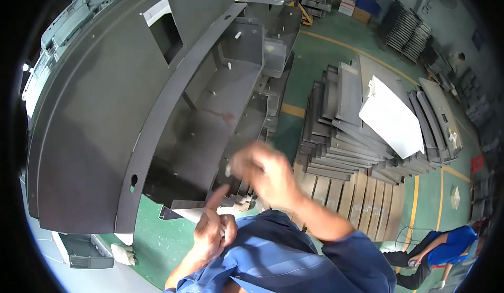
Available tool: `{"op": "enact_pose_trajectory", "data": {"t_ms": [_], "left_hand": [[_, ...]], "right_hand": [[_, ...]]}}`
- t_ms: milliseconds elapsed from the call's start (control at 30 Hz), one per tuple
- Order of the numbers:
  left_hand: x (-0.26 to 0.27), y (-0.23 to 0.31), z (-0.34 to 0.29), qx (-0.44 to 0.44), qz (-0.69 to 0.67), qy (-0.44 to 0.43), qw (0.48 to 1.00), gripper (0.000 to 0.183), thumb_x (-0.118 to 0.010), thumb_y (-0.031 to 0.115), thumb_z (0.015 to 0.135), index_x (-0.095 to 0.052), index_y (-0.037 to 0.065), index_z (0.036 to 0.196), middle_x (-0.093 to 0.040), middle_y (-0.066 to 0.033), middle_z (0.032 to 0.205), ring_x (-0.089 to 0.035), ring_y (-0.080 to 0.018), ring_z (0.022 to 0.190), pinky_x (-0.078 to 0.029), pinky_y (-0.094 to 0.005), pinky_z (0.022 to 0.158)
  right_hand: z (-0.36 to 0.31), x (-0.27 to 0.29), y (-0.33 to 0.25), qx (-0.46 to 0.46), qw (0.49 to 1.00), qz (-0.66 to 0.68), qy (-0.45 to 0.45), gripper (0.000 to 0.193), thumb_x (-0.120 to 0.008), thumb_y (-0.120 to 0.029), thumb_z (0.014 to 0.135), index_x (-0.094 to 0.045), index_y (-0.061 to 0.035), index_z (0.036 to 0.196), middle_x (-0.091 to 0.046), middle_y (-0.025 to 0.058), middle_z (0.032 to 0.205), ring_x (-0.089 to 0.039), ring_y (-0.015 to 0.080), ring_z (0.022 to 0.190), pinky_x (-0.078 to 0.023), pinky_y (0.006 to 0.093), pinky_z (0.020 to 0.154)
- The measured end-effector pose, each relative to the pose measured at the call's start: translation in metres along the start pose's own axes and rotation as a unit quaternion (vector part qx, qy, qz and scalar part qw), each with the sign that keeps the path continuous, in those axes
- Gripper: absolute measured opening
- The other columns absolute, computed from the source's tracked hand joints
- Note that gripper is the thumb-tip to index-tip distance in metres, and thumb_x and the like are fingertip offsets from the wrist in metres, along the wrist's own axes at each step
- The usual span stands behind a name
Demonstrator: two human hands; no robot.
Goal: The person inserts plastic spacers into pre-drilled holes of metal cabinet panels by hand.
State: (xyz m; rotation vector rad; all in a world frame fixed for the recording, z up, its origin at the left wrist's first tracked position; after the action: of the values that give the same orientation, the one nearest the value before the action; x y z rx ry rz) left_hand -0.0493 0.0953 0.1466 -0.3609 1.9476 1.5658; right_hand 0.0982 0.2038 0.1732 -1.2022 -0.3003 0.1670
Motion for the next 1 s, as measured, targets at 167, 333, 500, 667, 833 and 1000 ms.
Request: {"op": "enact_pose_trajectory", "data": {"t_ms": [167, 333, 500, 667, 833, 1000], "left_hand": [[0.0, -0.007, -0.009, 0.237, -0.147, -0.041, 0.959, 0.038, -0.034, 0.025, 0.098, -0.037, 0.0, 0.126, -0.049, -0.0057, 0.08, -0.044, -0.0096, 0.059, -0.038, -0.0194, 0.049], [0.002, -0.014, -0.011, 0.224, -0.193, 0.094, 0.951, 0.028, -0.036, 0.011, 0.096, -0.045, -0.005, 0.116, -0.053, -0.0108, 0.095, -0.057, -0.0197, 0.092, -0.051, -0.0339, 0.086], [0.004, -0.014, -0.015, 0.206, -0.189, 0.159, 0.947, 0.026, -0.039, 0.004, 0.093, -0.043, -0.007, 0.117, -0.053, -0.0129, 0.099, -0.058, -0.022, 0.09, -0.051, -0.0348, 0.088], [0.011, -0.019, -0.017, 0.185, -0.185, 0.133, 0.956, 0.029, -0.04, 0.007, 0.094, -0.039, -0.006, 0.12, -0.054, -0.0137, 0.096, -0.059, -0.0202, 0.085, -0.053, -0.0318, 0.08], [0.011, -0.015, -0.019, 0.182, -0.194, 0.116, 0.957, 0.033, -0.043, 0.018, 0.095, -0.038, -0.001, 0.122, -0.054, -0.012, 0.085, -0.051, -0.0152, 0.066, -0.043, -0.0208, 0.054], [0.017, -0.018, -0.026, 0.168, -0.227, 0.117, 0.952, 0.038, -0.045, 0.027, 0.094, -0.039, 0.001, 0.122, -0.053, -0.0112, 0.077, -0.048, -0.0138, 0.059, -0.04, -0.0195, 0.047]], "right_hand": [[0.13, 0.012, 0.031, 0.155, 0.949, -0.273, 0.041, 0.017, -0.055, -0.014, 0.082, -0.06, 0.0007, 0.087, -0.054, 0.0163, 0.081, -0.054, 0.0338, 0.078, -0.043, 0.0383, 0.07], [0.175, 0.002, 0.072, 0.105, 0.933, -0.345, -0.01, 0.02, -0.054, -0.018, 0.083, -0.062, -0.0014, 0.091, -0.056, 0.0199, 0.092, -0.055, 0.0375, 0.088, -0.044, 0.0438, 0.076], [0.178, -0.008, 0.076, 0.088, 0.931, -0.353, -0.042, 0.021, -0.054, -0.019, 0.082, -0.062, -0.0017, 0.092, -0.056, 0.0203, 0.095, -0.055, 0.0381, 0.088, -0.044, 0.0446, 0.077], [0.177, -0.012, 0.07, 0.111, 0.9, -0.416, -0.064, 0.02, -0.055, -0.019, 0.081, -0.062, -0.002, 0.087, -0.058, 0.0192, 0.093, -0.057, 0.0367, 0.089, -0.046, 0.0438, 0.076], [0.181, -0.008, 0.071, 0.11, 0.879, -0.456, -0.087, 0.02, -0.057, -0.02, 0.08, -0.062, -0.0014, 0.084, -0.06, 0.0189, 0.091, -0.058, 0.0382, 0.084, -0.047, 0.0443, 0.073], [0.16, -0.008, 0.043, 0.112, 0.945, -0.305, -0.042, 0.026, -0.061, -0.023, 0.081, -0.063, 0.0005, 0.091, -0.064, 0.0142, 0.082, -0.062, 0.0302, 0.076, -0.049, 0.0359, 0.068]]}}
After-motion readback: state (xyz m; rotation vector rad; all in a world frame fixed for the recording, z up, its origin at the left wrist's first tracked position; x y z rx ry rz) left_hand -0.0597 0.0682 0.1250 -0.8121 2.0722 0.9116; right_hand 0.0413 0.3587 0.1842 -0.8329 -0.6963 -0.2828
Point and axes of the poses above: each hand's wrist, its own z-axis towards the middle knuckle, its own x-axis out of the back of the hand, y = z × x, the point moved 1 cm from there along z, towards the middle knuckle
